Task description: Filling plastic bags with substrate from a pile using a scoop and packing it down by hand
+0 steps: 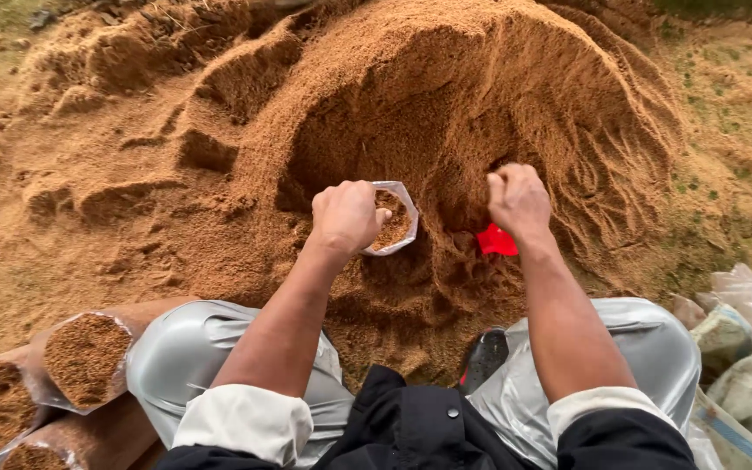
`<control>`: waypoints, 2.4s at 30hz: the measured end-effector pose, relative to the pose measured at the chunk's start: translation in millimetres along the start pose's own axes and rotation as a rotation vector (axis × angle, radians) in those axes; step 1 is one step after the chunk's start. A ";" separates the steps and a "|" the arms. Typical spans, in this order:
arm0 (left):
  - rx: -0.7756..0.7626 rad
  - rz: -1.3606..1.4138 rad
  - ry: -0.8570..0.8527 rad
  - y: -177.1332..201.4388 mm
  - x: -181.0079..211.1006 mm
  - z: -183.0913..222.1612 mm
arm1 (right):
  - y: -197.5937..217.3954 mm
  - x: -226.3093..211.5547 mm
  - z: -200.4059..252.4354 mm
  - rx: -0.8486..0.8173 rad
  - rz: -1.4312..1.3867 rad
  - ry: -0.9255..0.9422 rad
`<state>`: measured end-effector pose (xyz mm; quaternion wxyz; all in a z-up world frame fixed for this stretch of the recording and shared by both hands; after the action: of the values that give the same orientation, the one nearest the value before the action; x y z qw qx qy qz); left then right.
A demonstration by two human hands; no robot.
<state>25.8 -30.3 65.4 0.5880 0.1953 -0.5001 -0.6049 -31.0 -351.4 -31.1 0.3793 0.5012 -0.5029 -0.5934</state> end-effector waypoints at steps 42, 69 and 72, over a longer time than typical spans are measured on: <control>0.183 0.129 -0.243 88.2 28.5 54.2 | -231.4 81.0 12.3 0.542 -1.332 -1.370; 0.066 0.126 -0.335 80.6 43.2 55.1 | -193.2 80.3 107.1 0.428 -0.909 -1.485; 0.070 0.114 -0.321 79.9 42.1 55.7 | -167.2 56.7 88.1 0.566 -1.146 -1.418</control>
<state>11.2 -32.2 170.5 0.5269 0.0880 -0.6187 -0.5761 -119.8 -352.0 -207.2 -0.4976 0.2681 -0.4186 -0.7109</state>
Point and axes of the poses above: each hand's wrist, its own z-axis away from the middle knuckle, its own y-axis out of the back of the hand, x = y × z, the point moved 4 cm from there along -z, towards the middle knuckle, and after that the axes turned 3 degrees about y, right-handed, at the moved point
